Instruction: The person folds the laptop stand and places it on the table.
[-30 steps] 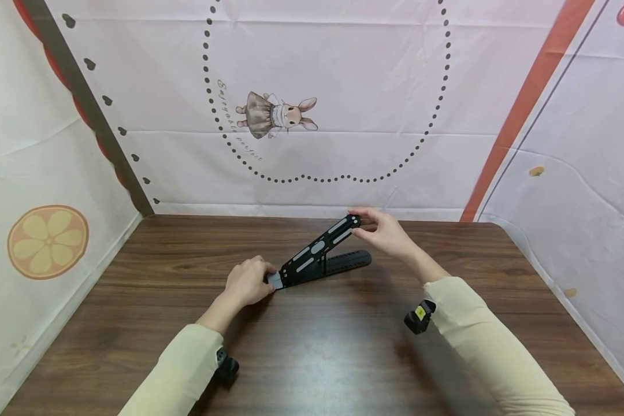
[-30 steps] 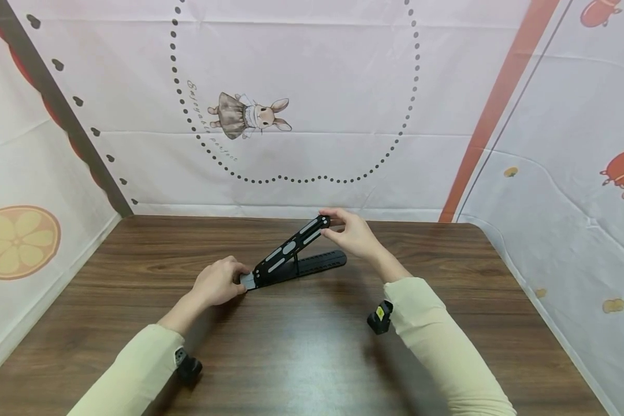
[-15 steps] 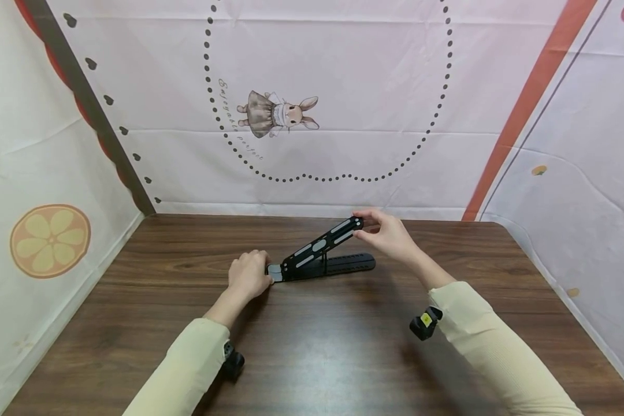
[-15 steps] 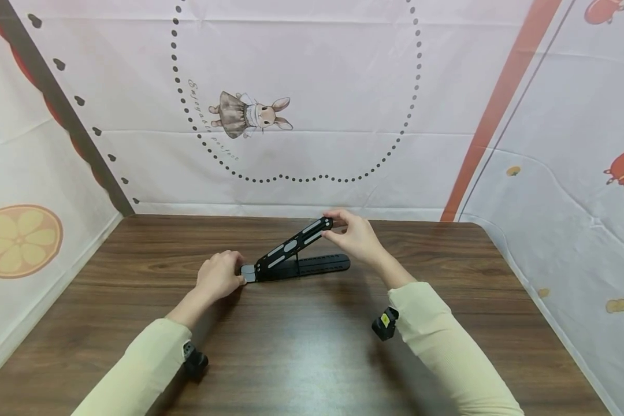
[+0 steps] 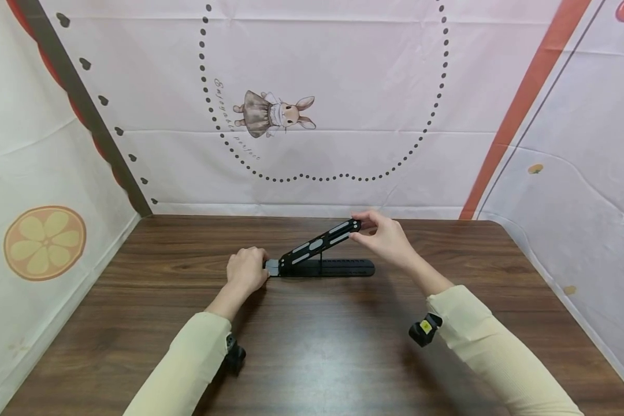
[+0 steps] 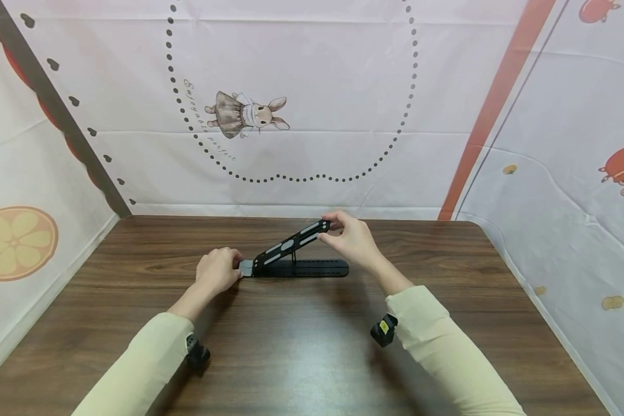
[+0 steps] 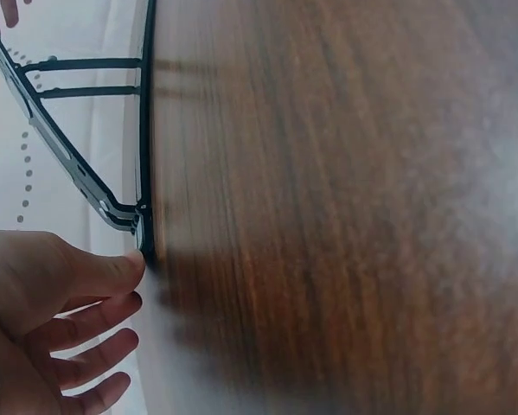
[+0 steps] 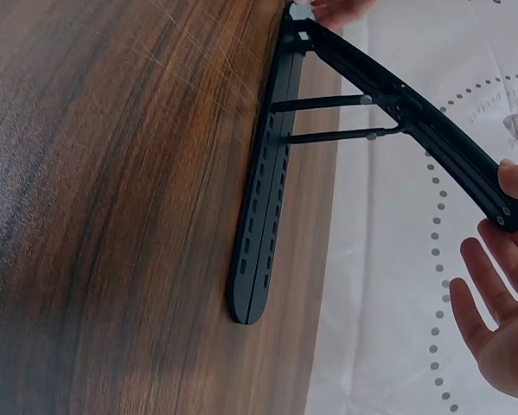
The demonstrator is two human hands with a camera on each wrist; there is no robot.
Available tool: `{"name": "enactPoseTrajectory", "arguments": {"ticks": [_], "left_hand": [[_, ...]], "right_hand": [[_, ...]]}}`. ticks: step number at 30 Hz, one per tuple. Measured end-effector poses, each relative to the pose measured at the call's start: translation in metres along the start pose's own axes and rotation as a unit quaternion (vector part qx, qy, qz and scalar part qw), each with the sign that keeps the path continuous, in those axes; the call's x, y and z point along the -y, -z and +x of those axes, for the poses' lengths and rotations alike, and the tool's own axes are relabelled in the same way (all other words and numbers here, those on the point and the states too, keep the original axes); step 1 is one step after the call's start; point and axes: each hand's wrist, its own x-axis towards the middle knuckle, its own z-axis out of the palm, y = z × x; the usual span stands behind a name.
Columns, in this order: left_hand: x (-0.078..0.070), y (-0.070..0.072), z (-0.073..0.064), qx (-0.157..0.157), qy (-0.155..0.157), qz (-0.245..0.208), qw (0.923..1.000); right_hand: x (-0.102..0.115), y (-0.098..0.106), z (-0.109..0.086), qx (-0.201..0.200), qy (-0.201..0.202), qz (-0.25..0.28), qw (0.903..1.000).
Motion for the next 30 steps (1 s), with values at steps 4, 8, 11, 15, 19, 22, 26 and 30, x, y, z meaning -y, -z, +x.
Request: {"name": "enactPoseTrajectory", "arguments": {"ticks": [4,8,11,15,19,22,26,30], "left_hand": [[0.001,-0.001,0.002,-0.001,0.003,-0.008,1.0000],[0.002,-0.003,0.006,0.001,0.013,-0.026,0.9996],[0.003,-0.003,0.009,0.005,0.014,-0.035,0.9993],[0.005,-0.003,0.013,0.010,0.013,-0.044,0.9989],[0.006,-0.004,0.016,0.012,0.016,-0.050,0.9985],[0.006,-0.005,0.018,0.015,0.020,-0.052,0.9983],[0.005,-0.005,0.021,0.017,0.029,-0.054,0.9980],[0.004,-0.005,0.020,0.018,0.034,-0.059,0.9975]], "right_hand": [[0.001,-0.001,-0.002,-0.004,-0.002,0.005,1.0000],[0.002,-0.003,-0.004,-0.008,-0.008,0.014,0.9998],[0.003,-0.004,-0.005,-0.009,-0.012,0.021,0.9997],[0.003,-0.004,-0.006,-0.009,-0.009,0.032,0.9994],[0.000,-0.005,-0.005,-0.009,-0.008,0.044,0.9990],[-0.001,-0.005,-0.004,-0.009,-0.010,0.050,0.9986],[-0.002,-0.006,-0.004,-0.010,-0.010,0.049,0.9987],[-0.002,-0.007,-0.004,-0.015,-0.005,0.038,0.9991]]}}
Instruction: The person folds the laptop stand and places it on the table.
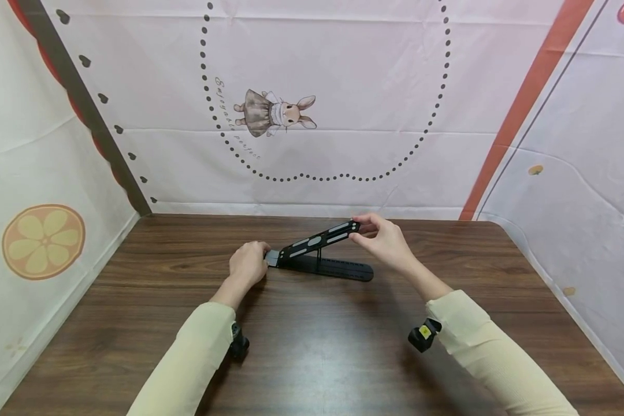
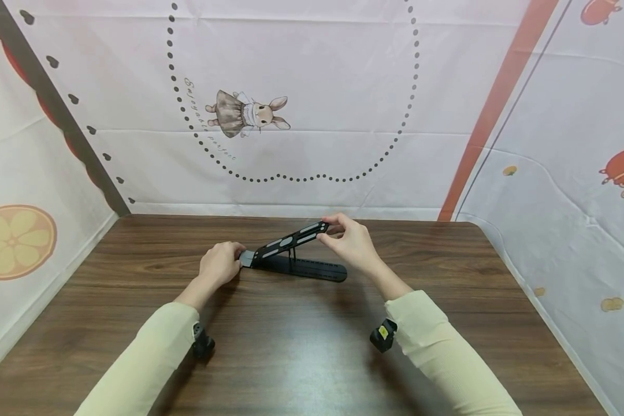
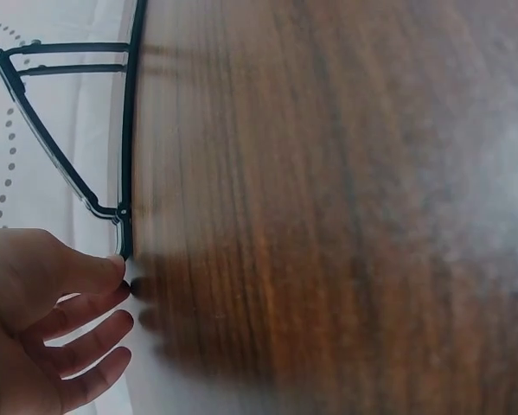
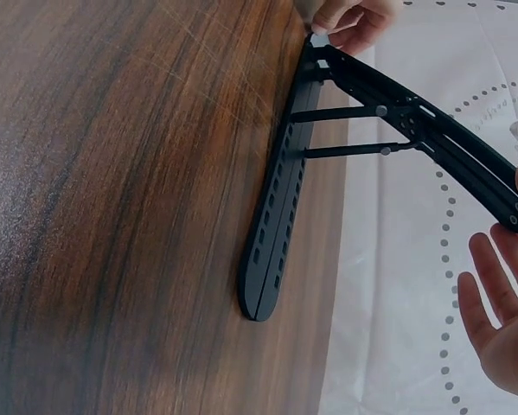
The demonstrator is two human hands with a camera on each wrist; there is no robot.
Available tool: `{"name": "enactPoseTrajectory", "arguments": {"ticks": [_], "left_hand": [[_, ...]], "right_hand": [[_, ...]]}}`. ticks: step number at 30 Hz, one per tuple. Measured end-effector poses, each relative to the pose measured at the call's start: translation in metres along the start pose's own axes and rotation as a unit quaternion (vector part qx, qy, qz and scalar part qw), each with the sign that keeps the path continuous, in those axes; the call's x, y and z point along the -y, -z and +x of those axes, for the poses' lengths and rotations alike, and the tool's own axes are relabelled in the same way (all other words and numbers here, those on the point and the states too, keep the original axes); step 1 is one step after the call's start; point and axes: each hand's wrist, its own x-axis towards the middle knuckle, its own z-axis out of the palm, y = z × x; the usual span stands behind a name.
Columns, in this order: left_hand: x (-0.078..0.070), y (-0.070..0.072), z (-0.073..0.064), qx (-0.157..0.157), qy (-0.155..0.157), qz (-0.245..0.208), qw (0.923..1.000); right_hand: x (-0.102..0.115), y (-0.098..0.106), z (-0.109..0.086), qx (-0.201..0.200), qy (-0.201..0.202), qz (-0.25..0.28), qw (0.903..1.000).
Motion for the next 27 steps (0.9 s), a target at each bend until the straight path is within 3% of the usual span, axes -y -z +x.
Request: {"name": "enactPoseTrajectory", "arguments": {"ticks": [5,10,17,21,27], "left_hand": [[0.001,-0.001,-0.004,-0.009,-0.011,-0.002,0.9999],[0.000,0.000,-0.010,-0.037,-0.036,-0.013,0.9986],[-0.016,0.004,-0.017,-0.078,-0.067,-0.033,0.9941],[-0.028,0.001,-0.020,-0.089,-0.070,-0.040,0.9927],[-0.042,-0.004,-0.022,-0.083,-0.049,-0.035,0.9947]], "right_hand": [[0.001,-0.002,0.001,-0.006,0.008,-0.002,0.9999],[0.001,-0.002,0.001,-0.007,-0.004,0.005,1.0000],[0.000,0.000,-0.001,-0.007,-0.014,0.006,0.9999],[0.000,0.000,-0.001,-0.005,-0.013,0.011,0.9998],[0.001,-0.001,-0.001,-0.011,-0.006,0.012,0.9999]]}}
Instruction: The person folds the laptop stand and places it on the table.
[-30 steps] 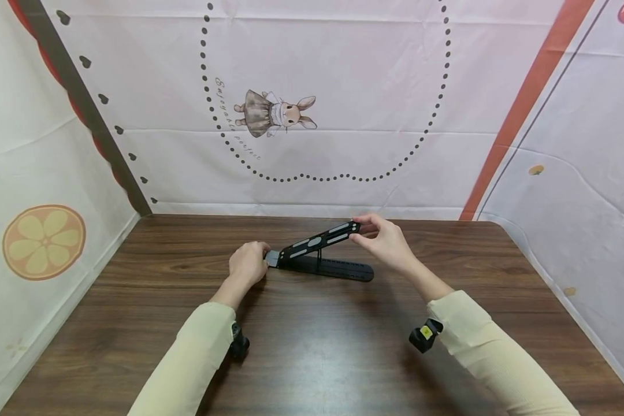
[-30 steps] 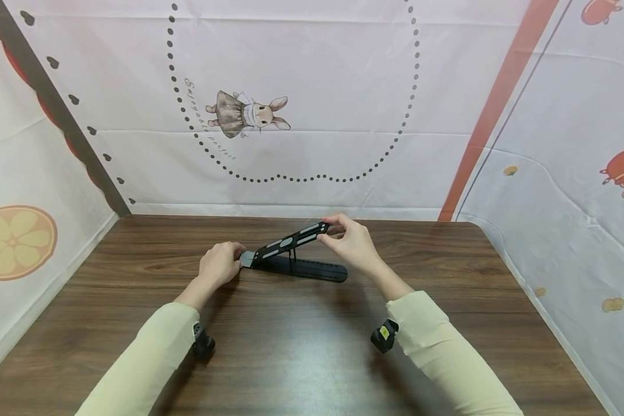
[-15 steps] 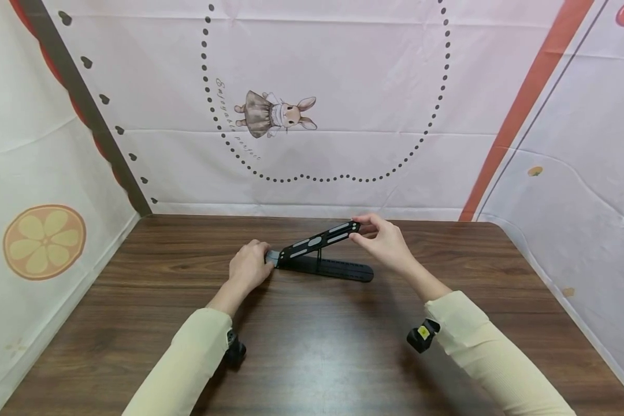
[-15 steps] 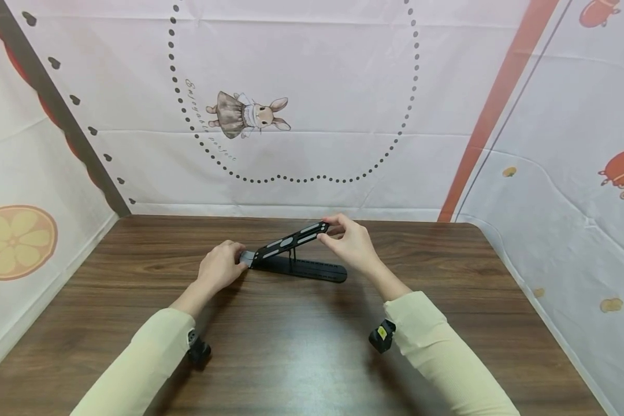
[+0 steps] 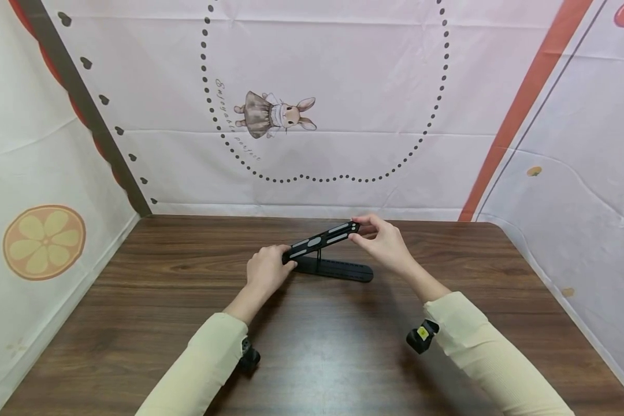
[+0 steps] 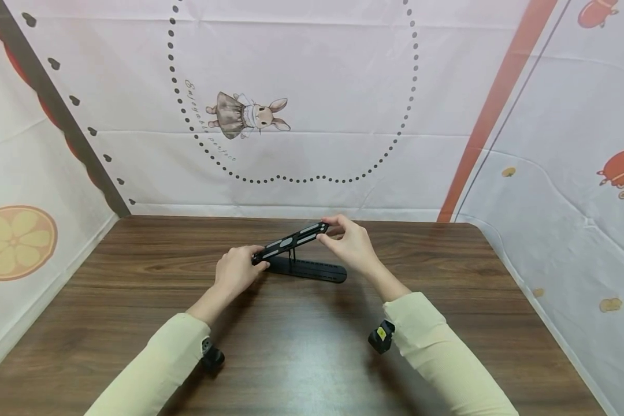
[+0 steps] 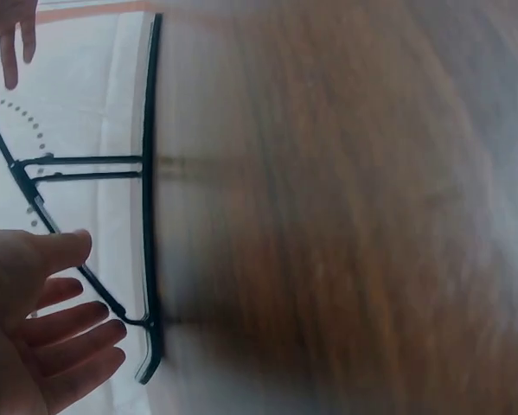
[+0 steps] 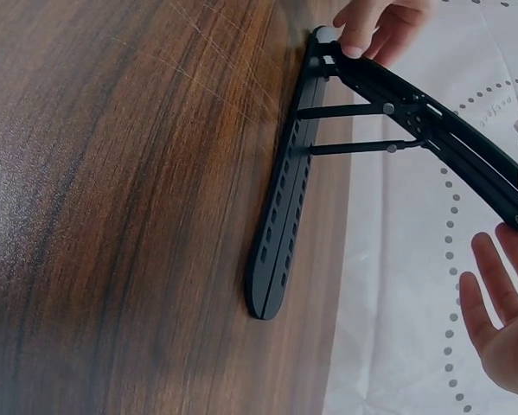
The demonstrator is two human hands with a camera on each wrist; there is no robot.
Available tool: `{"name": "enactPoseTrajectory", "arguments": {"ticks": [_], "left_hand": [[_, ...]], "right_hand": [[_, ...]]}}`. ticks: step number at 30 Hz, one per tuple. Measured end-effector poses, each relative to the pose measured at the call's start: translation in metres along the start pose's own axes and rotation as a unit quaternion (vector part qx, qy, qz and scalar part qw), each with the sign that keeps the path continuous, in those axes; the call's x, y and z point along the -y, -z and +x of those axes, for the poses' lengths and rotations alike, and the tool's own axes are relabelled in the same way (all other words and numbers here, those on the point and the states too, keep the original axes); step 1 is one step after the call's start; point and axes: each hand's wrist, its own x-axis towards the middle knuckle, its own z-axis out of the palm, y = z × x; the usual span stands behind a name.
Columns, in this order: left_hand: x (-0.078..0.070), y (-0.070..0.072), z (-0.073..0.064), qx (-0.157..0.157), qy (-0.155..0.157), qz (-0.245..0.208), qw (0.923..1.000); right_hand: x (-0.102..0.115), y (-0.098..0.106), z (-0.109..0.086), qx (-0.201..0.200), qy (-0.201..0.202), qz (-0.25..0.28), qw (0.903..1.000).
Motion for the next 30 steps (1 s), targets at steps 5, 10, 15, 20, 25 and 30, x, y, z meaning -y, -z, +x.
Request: {"name": "enactPoseTrajectory", "arguments": {"ticks": [5,10,15,20,25,30], "left_hand": [[-0.003,-0.004,0.001,-0.010,0.014,0.000,0.9999],[-0.002,-0.007,0.002,-0.023,0.019,-0.002,0.9995],[-0.002,-0.007,0.004,-0.022,0.021,0.002,0.9995],[-0.003,-0.007,0.005,-0.024,0.021,0.003,0.9995],[-0.004,-0.007,0.004,-0.023,0.026,-0.001,0.9994],[-0.006,-0.005,0.003,-0.019,0.036,0.003,0.9992]], "right_hand": [[0.000,-0.001,0.000,-0.003,0.001,0.001,1.0000],[-0.001,-0.001,-0.001,0.003,0.002,0.000,1.0000],[-0.005,-0.001,-0.001,0.002,0.020,0.001,0.9998],[-0.011,-0.002,-0.002,0.002,0.057,0.007,0.9983],[-0.022,-0.003,-0.006,0.011,0.061,-0.014,0.9980],[-0.040,-0.007,-0.014,0.051,0.065,-0.055,0.9951]]}}
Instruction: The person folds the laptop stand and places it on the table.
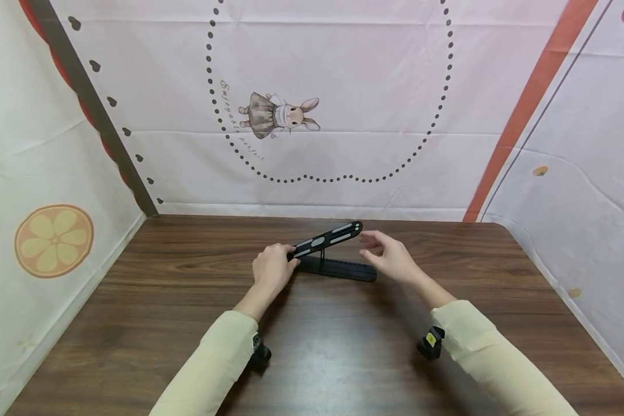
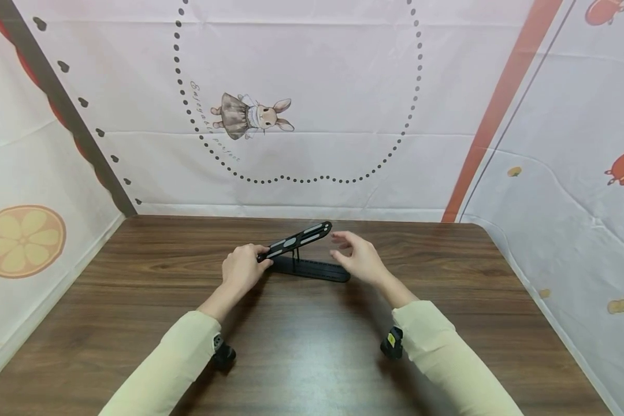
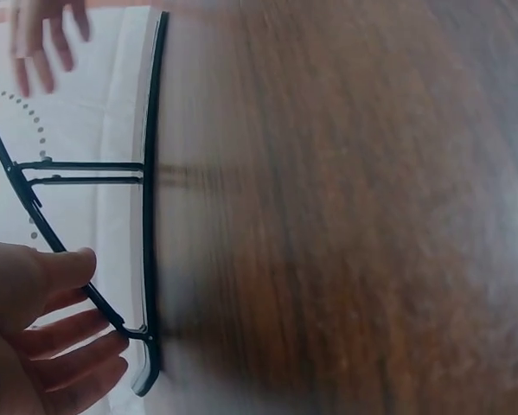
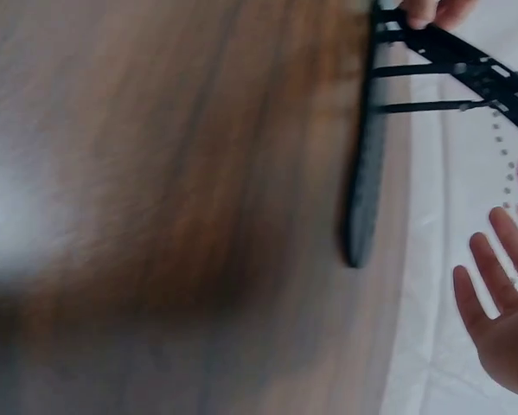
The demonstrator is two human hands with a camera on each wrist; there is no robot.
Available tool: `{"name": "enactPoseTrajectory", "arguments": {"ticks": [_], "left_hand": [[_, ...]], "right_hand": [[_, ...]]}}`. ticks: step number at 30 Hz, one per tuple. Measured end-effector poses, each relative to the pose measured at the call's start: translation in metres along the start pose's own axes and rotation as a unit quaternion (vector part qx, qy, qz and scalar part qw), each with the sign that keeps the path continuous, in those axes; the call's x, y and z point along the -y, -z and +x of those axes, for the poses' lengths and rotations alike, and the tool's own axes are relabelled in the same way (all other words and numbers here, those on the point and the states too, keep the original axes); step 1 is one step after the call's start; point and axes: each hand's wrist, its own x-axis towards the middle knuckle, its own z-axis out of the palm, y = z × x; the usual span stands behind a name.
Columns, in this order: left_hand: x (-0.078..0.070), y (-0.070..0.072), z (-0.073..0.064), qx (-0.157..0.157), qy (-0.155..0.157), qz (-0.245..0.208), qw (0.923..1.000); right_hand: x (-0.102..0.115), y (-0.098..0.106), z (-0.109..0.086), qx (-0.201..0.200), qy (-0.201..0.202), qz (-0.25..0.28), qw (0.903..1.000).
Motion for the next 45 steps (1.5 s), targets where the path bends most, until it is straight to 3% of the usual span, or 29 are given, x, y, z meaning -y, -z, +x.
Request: {"name": "enactPoseTrajectory", "arguments": {"ticks": [7,15,34,45], "left_hand": [[-0.006,0.002,-0.004,0.004,0.013,0.018,0.9997],[-0.009,0.002,-0.006,0.002,0.025,0.033,0.9991],[-0.011,-0.001,-0.006,-0.019,0.028,0.005,0.9994],[-0.008,-0.004,-0.005,-0.035,0.032,-0.036,0.9982]], "right_hand": [[-0.016,-0.009,-0.013,0.063,0.016,-0.111,0.9917],[-0.021,-0.013,-0.021,0.101,0.014,-0.174,0.9794],[-0.023,-0.016,-0.022,0.077,0.013,-0.177,0.9810],[-0.018,-0.019,-0.029,0.079,0.004,-0.168,0.9826]]}}
